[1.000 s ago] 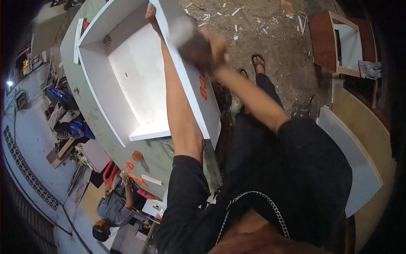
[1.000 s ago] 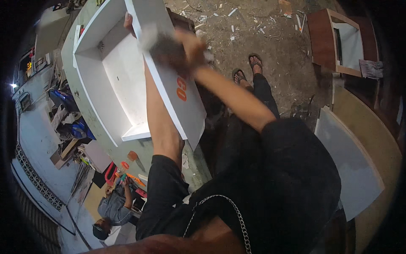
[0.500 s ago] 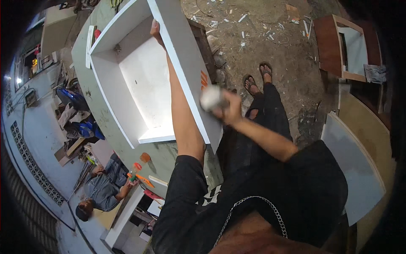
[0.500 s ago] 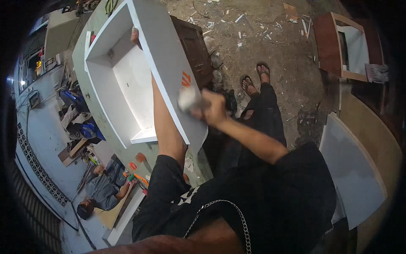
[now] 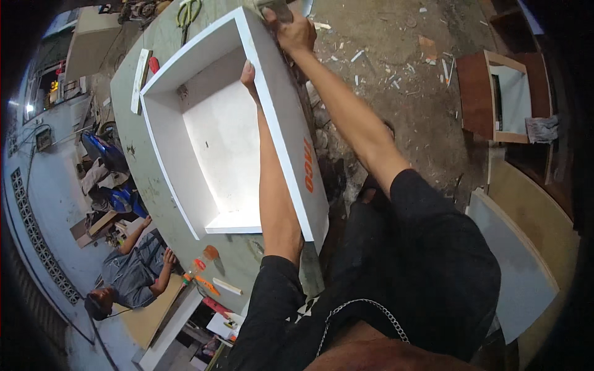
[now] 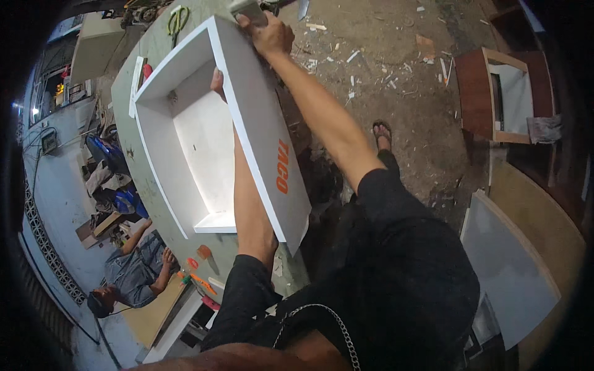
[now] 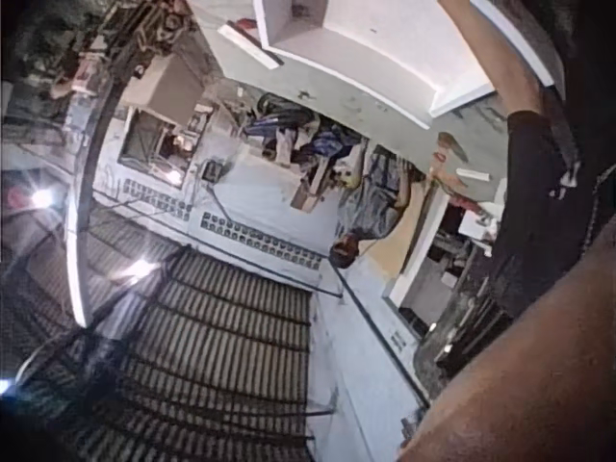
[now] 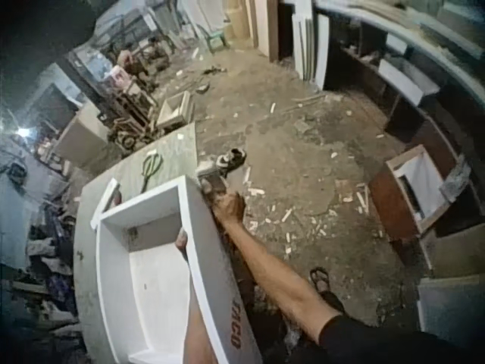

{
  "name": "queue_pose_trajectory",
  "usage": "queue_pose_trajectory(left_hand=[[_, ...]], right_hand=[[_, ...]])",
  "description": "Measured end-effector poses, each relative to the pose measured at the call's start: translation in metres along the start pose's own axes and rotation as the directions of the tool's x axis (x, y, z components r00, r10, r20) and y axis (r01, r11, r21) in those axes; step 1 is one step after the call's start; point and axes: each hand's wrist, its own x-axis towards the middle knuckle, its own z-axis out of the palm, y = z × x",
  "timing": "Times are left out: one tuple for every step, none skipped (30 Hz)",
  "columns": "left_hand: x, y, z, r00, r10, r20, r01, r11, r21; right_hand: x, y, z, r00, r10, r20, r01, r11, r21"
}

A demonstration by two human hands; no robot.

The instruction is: The person applies a laminate sheet to the side of a wooden drawer box, rubs it down by hand and with a block, and then uses a metal file to trim the excess laminate from the edges.

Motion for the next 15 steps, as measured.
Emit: queue_pose_trajectory(left_hand=[[-0.001,0.003,0.004,1.000,0.007,-0.008,-0.007,1.000,-0.023],[0.000,0.005,0.001,1.000,0.017,-0.017,-0.017,0.999,-0.045],[-0.003,0.008,-0.013,0.999,0.029,-0.043,-0.032,0.998,-0.062],[-0.006,0.012,-0.035,0.999,-0.004,-0.031,0.004,1.000,0.000],[-0.007,0.014,-0.048,0.999,-0.009,-0.032,0.009,1.000,0.008],[-0.010,0.010,-0.048,0.999,-0.013,-0.030,0.013,1.000,-0.003],[-0.013,0.010,-0.047,0.999,-0.004,-0.042,0.004,1.000,-0.005],[-0.010,0.008,-0.042,0.999,-0.011,-0.036,0.010,1.000,-0.021],[-0.011,0.007,-0.038,0.999,-0.018,-0.031,0.017,0.999,-0.036],[-0.011,0.004,-0.036,0.999,-0.025,-0.029,0.024,0.999,-0.047],[-0.010,0.001,-0.036,0.999,-0.036,-0.017,0.035,0.998,-0.060],[-0.010,0.004,-0.037,0.999,-0.042,-0.005,0.042,0.997,-0.060],[-0.010,0.005,-0.039,0.999,-0.050,0.000,0.050,0.997,-0.059],[-0.008,0.003,-0.037,0.998,-0.056,0.000,0.056,0.997,-0.061],[-0.006,0.002,-0.032,0.998,-0.063,0.001,0.063,0.996,-0.068]], right_hand=[[-0.010,0.006,0.003,1.000,-0.024,-0.010,0.024,0.999,0.036],[-0.026,0.009,0.004,0.999,-0.049,-0.018,0.050,0.996,0.075],[-0.060,0.005,-0.007,0.996,-0.070,0.051,0.062,0.987,0.149],[-0.097,0.000,-0.028,0.986,-0.065,0.157,0.034,0.981,0.192],[-0.131,-0.005,-0.056,0.960,-0.107,0.260,0.029,0.958,0.285],[-0.161,-0.010,-0.086,0.930,-0.248,0.272,0.138,0.920,0.368],[-0.189,-0.029,-0.108,0.921,-0.333,0.200,0.202,0.851,0.484],[-0.207,-0.022,-0.128,0.887,-0.336,0.316,0.175,0.879,0.443],[-0.217,-0.013,-0.138,0.840,-0.328,0.433,0.147,0.905,0.400],[-0.204,-0.006,-0.122,0.830,-0.446,0.334,0.284,0.854,0.435],[-0.174,-0.023,-0.096,0.876,-0.469,0.108,0.343,0.766,0.544],[-0.143,-0.042,-0.076,0.896,-0.443,-0.009,0.392,0.782,0.484],[-0.111,-0.034,-0.055,0.908,-0.388,0.159,0.341,0.904,0.259],[-0.071,-0.041,-0.034,0.931,-0.352,0.099,0.323,0.918,0.230],[-0.033,-0.044,-0.018,0.912,-0.408,-0.033,0.406,0.890,0.208]])
